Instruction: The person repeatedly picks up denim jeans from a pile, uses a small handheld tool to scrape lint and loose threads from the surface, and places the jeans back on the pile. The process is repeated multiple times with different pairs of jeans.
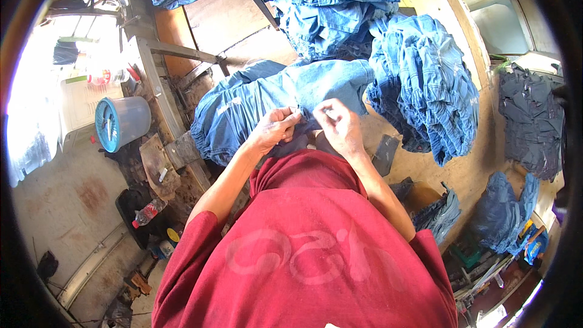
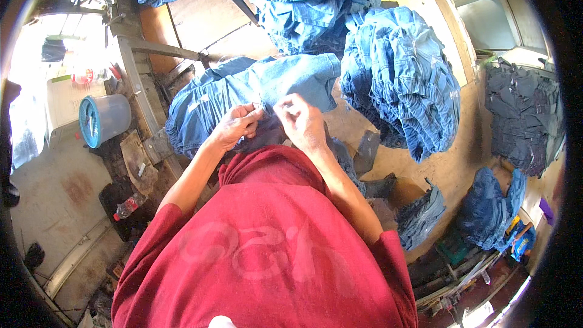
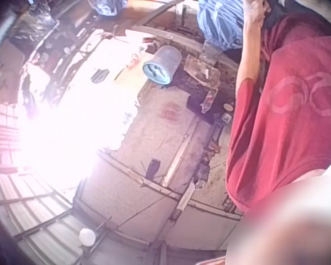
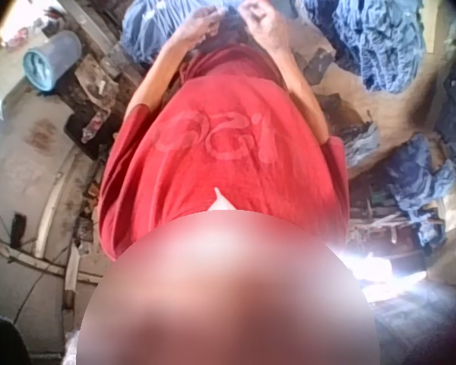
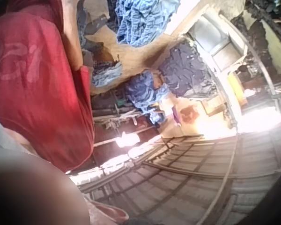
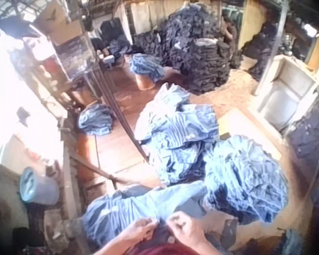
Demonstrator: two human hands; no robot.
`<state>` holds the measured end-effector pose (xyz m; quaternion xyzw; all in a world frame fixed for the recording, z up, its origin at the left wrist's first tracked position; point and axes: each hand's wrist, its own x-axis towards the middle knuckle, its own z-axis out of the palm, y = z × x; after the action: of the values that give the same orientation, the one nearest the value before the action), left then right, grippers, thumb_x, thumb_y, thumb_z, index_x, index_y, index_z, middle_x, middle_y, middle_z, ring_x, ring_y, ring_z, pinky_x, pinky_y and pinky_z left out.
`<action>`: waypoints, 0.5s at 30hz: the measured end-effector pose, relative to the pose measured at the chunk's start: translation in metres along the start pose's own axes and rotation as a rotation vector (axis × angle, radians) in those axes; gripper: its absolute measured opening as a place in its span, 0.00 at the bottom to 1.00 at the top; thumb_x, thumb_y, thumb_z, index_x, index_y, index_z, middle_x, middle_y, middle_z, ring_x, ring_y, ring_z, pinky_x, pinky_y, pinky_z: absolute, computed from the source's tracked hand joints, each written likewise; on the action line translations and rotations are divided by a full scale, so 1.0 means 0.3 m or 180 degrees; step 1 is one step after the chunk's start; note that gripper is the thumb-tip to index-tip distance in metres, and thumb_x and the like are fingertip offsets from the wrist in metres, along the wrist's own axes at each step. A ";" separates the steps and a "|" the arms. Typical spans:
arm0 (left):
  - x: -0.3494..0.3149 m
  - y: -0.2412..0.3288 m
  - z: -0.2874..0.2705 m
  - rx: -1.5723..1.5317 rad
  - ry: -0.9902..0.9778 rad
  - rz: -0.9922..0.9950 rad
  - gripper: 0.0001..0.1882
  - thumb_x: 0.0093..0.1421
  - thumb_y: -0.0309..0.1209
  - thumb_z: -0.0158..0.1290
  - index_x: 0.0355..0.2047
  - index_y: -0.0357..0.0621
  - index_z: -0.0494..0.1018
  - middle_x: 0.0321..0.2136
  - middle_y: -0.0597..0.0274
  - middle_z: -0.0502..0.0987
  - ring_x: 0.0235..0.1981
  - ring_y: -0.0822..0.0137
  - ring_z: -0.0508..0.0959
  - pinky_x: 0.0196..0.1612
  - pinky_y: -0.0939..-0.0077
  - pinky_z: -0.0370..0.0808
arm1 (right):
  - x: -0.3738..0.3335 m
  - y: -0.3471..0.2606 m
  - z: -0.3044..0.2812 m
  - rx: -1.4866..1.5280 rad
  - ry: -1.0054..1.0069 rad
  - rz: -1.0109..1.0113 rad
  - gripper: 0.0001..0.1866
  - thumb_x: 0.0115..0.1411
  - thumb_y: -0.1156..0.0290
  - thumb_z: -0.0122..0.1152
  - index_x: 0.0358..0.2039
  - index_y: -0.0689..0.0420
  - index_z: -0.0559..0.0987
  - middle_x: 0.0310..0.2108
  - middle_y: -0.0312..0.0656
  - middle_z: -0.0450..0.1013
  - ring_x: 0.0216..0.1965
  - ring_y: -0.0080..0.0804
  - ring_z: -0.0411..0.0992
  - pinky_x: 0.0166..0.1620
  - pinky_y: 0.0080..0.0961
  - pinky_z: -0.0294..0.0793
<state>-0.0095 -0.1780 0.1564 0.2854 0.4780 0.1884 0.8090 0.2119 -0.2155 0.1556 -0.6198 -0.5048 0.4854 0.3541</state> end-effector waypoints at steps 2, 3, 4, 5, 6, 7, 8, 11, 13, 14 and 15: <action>-0.002 0.001 0.016 0.0181 0.0136 0.0068 0.10 0.76 0.37 0.56 0.41 0.44 0.75 0.22 0.79 0.67 0.19 0.83 0.62 0.25 0.81 0.63 | -0.007 -0.009 0.018 0.0440 -0.0271 0.0226 0.07 0.71 0.70 0.66 0.44 0.60 0.83 0.25 0.30 0.76 0.26 0.14 0.68 0.30 0.21 0.70; -0.004 0.000 0.022 0.0208 0.0183 0.0085 0.10 0.76 0.38 0.56 0.41 0.44 0.75 0.22 0.79 0.67 0.18 0.83 0.63 0.25 0.81 0.63 | -0.006 -0.007 0.030 0.0435 -0.0361 0.0311 0.07 0.70 0.70 0.67 0.43 0.60 0.83 0.26 0.30 0.77 0.26 0.14 0.69 0.30 0.20 0.70; -0.005 -0.002 0.029 0.0204 0.0193 0.0150 0.11 0.76 0.38 0.57 0.41 0.44 0.75 0.22 0.79 0.67 0.18 0.83 0.63 0.25 0.81 0.64 | -0.002 -0.002 0.041 0.0410 -0.0448 0.0388 0.07 0.70 0.70 0.67 0.43 0.61 0.84 0.26 0.30 0.77 0.26 0.14 0.69 0.30 0.20 0.70; -0.005 -0.005 0.034 0.0264 0.0253 0.0148 0.11 0.76 0.38 0.57 0.41 0.44 0.75 0.21 0.79 0.67 0.18 0.83 0.63 0.25 0.81 0.64 | -0.003 0.006 0.052 0.0334 -0.0380 0.0427 0.08 0.71 0.69 0.66 0.41 0.62 0.84 0.27 0.32 0.77 0.26 0.15 0.69 0.30 0.20 0.70; -0.005 -0.008 0.038 0.0296 0.0274 0.0198 0.11 0.76 0.38 0.56 0.42 0.44 0.75 0.21 0.79 0.67 0.18 0.83 0.63 0.25 0.81 0.63 | 0.000 0.016 0.060 0.0391 -0.0422 0.0474 0.08 0.71 0.69 0.66 0.41 0.62 0.84 0.28 0.31 0.77 0.26 0.15 0.69 0.30 0.19 0.70; -0.005 -0.012 0.041 0.0327 0.0295 0.0246 0.11 0.76 0.38 0.56 0.42 0.44 0.75 0.20 0.79 0.67 0.18 0.83 0.63 0.24 0.81 0.63 | 0.001 0.026 0.066 0.0444 -0.0465 0.0496 0.09 0.72 0.68 0.65 0.42 0.61 0.84 0.28 0.30 0.76 0.27 0.15 0.69 0.31 0.19 0.70; -0.004 -0.015 0.042 0.0371 0.0332 0.0244 0.11 0.76 0.38 0.56 0.42 0.44 0.75 0.20 0.78 0.67 0.18 0.82 0.63 0.24 0.81 0.63 | 0.002 0.037 0.069 0.0497 -0.0507 0.0510 0.09 0.72 0.68 0.64 0.42 0.61 0.83 0.29 0.29 0.76 0.27 0.15 0.70 0.32 0.18 0.70; -0.003 -0.020 0.040 0.0333 0.0378 0.0159 0.11 0.77 0.38 0.55 0.42 0.45 0.74 0.19 0.78 0.66 0.17 0.82 0.63 0.24 0.81 0.62 | 0.007 0.065 0.068 0.0809 -0.0489 0.0382 0.08 0.73 0.68 0.63 0.42 0.59 0.84 0.31 0.25 0.74 0.27 0.13 0.67 0.32 0.15 0.67; -0.005 -0.017 0.034 0.0077 0.0346 0.0008 0.11 0.77 0.39 0.55 0.41 0.45 0.74 0.19 0.78 0.66 0.17 0.82 0.62 0.24 0.81 0.61 | 0.001 0.076 0.058 0.1428 -0.0541 0.0900 0.08 0.73 0.68 0.64 0.40 0.60 0.83 0.30 0.25 0.74 0.29 0.14 0.66 0.34 0.16 0.66; -0.007 -0.015 0.031 -0.0239 0.0416 -0.0145 0.11 0.77 0.39 0.55 0.41 0.45 0.73 0.19 0.78 0.65 0.17 0.82 0.62 0.24 0.81 0.61 | -0.003 0.080 0.055 0.1724 -0.0549 0.1299 0.09 0.73 0.68 0.64 0.39 0.61 0.82 0.30 0.25 0.73 0.30 0.15 0.66 0.35 0.16 0.66; -0.010 -0.013 0.029 -0.0557 0.0488 -0.0303 0.11 0.77 0.39 0.54 0.41 0.46 0.73 0.18 0.78 0.65 0.16 0.82 0.62 0.24 0.81 0.61 | -0.006 0.083 0.053 0.1994 -0.0571 0.1503 0.08 0.73 0.69 0.64 0.38 0.60 0.83 0.31 0.22 0.73 0.30 0.13 0.64 0.34 0.16 0.63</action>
<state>-0.0030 -0.1851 0.1592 0.1754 0.5332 0.2120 0.8000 0.2036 -0.2240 0.1286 -0.5361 -0.2050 0.7359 0.3591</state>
